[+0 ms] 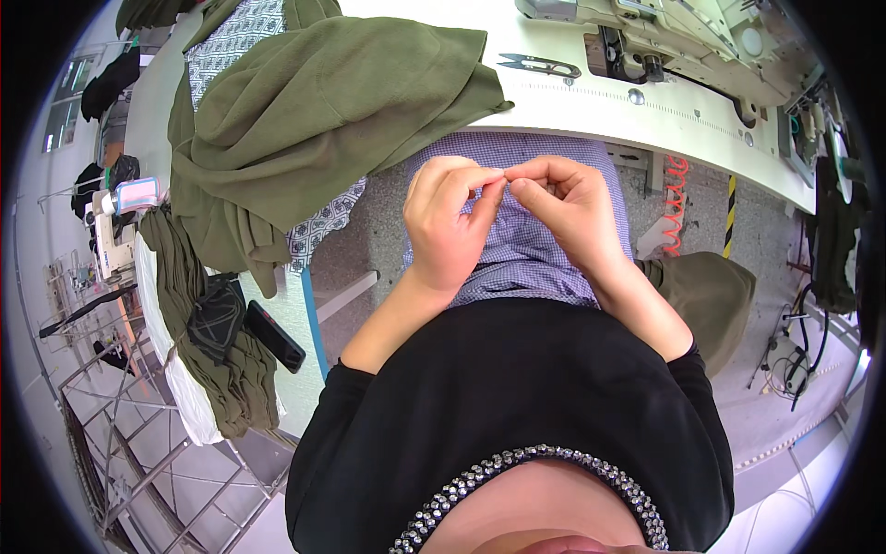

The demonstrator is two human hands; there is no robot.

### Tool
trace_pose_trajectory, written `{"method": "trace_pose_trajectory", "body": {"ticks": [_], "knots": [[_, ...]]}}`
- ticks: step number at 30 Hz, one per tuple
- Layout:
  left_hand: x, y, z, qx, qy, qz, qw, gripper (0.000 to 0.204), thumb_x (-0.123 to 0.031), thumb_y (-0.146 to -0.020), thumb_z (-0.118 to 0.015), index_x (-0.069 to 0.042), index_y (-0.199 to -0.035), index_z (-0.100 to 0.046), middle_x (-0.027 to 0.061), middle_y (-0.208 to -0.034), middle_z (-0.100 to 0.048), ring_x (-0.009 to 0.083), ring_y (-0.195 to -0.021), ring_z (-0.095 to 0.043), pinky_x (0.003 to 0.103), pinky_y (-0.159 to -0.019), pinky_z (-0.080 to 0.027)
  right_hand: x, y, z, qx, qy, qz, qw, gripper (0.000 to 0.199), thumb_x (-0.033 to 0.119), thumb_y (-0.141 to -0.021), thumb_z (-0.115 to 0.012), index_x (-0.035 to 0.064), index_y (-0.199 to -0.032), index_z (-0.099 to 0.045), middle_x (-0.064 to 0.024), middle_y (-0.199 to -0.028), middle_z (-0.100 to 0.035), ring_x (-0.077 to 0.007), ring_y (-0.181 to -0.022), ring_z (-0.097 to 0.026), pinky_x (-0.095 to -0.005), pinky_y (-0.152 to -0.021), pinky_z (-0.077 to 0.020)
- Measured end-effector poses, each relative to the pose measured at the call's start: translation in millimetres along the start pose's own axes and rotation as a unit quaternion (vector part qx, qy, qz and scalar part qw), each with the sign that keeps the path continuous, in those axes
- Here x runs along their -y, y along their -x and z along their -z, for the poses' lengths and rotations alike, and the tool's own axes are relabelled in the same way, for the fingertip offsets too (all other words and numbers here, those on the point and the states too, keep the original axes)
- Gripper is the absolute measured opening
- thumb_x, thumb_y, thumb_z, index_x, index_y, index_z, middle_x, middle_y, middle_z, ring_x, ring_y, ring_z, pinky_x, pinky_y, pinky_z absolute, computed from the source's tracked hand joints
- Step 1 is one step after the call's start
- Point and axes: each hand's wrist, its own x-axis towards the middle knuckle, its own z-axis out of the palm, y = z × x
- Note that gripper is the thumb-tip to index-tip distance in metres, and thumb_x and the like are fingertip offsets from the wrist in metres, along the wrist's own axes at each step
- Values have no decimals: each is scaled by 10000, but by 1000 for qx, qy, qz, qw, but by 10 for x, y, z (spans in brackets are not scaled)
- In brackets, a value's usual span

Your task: Hand sewing a piece of fabric while sitting at a sewing workstation.

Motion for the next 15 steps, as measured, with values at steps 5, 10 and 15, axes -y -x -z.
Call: {"method": "trace_pose_trajectory", "body": {"ticks": [5, 10, 15], "knots": [[-99, -10, 29, 14, 49, 114, 992, 202, 79, -729, -714, -11, -904, -669, 69, -819, -604, 126, -640, -547, 234, -586, -452, 27, 0, -6, -2, 25, 28, 999, 110, 50, -874, -630, -31, -932, -676, 43, -710, -600, 22, -588, -440, -153, -501, -326], [-49, -7, 45, 47, 125, 112, 985, 185, 71, -760, -695, 8, -933, -674, 68, -847, -609, 109, -674, -550, 219, -637, -454, 53, 1, 16, 6, 73, 38, 997, 105, 42, -860, -631, -22, -925, -684, 71, -655, -553, 23, -567, -403, -162, -493, -308], [-1, 29, 69, 74, 190, 167, 965, 142, 60, -789, -683, 28, -927, -668, 64, -870, -611, 96, -726, -554, 209, -668, -450, 87, 19, 32, 7, 115, 29, 993, 119, 29, -851, -619, -17, -934, -692, 93, -611, -487, 20, -553, -365, -175, -485, -291]]}}
